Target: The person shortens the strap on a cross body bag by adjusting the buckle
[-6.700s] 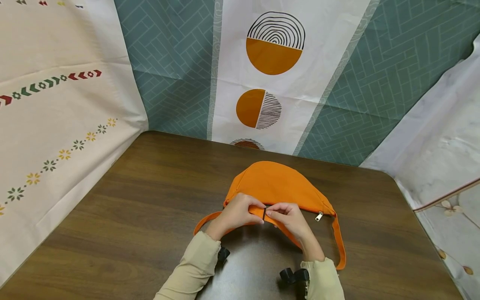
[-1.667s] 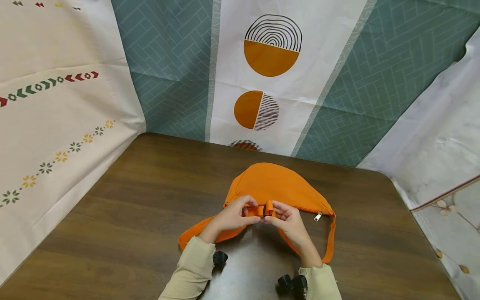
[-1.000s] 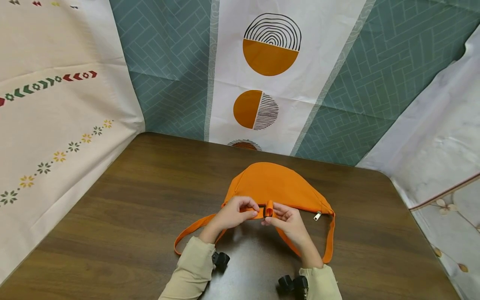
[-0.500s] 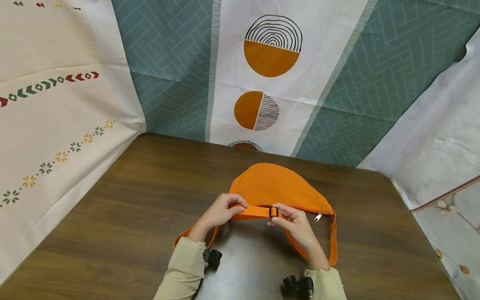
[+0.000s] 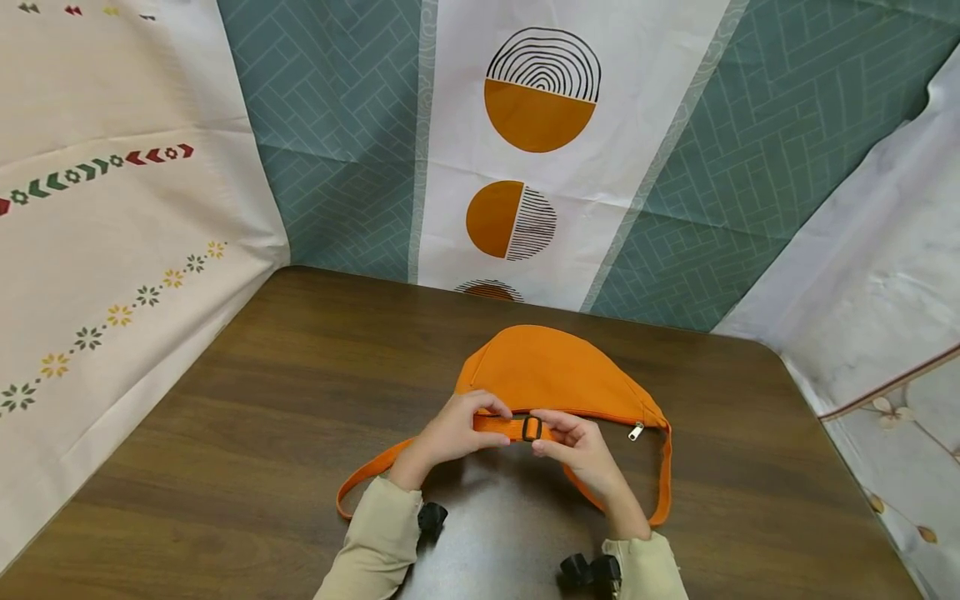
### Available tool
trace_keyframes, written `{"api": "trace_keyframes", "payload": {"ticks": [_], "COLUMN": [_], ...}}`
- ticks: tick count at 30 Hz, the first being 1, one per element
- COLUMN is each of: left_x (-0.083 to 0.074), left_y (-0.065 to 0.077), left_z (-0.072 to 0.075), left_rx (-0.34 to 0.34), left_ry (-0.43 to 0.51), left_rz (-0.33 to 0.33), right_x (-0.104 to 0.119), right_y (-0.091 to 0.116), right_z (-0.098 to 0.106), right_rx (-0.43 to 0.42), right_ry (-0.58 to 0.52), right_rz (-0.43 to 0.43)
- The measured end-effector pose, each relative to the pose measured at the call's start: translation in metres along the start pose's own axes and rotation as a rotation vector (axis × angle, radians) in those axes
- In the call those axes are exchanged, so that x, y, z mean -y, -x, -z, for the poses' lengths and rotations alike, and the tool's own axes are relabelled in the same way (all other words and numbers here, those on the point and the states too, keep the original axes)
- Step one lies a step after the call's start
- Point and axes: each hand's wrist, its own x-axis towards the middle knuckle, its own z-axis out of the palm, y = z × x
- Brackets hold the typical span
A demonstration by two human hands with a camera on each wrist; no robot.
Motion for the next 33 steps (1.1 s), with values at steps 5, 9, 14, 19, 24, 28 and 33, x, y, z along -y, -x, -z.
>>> {"api": "trace_keyframes", "payload": {"ticks": [5, 9, 14, 19, 24, 28, 33], "left_x": [-0.007, -0.011, -0.011, -0.010, -0.010, -0.013, -0.014], "left_y": [-0.005, -0.008, -0.007, -0.003, -0.003, -0.003, -0.004], "left_z": [-0.010, -0.014, -0.012, -0.012, -0.014, -0.016, -0.020], "left_rx": [0.059, 0.089, 0.070, 0.045, 0.064, 0.077, 0.050], "left_ry": [0.042, 0.000, -0.106, -0.159, -0.105, -0.102, -0.111], "left_rz": [-0.041, -0.072, -0.083, -0.069, -0.078, -0.061, -0.064], "right_x": [-0.002, -0.001, 0.003, 0.006, 0.006, 0.007, 0.005], "right_y": [0.000, 0.001, 0.002, 0.003, 0.003, 0.002, 0.002], "right_z": [-0.002, -0.002, 0.004, 0.007, 0.001, -0.004, -0.009], "right_rx": [0.051, 0.065, 0.032, 0.015, -0.039, -0.088, -0.133], "right_ry": [-0.071, -0.114, 0.021, 0.183, 0.167, 0.177, 0.173], "right_rz": [0.030, 0.010, -0.108, -0.158, -0.111, -0.075, -0.096]}}
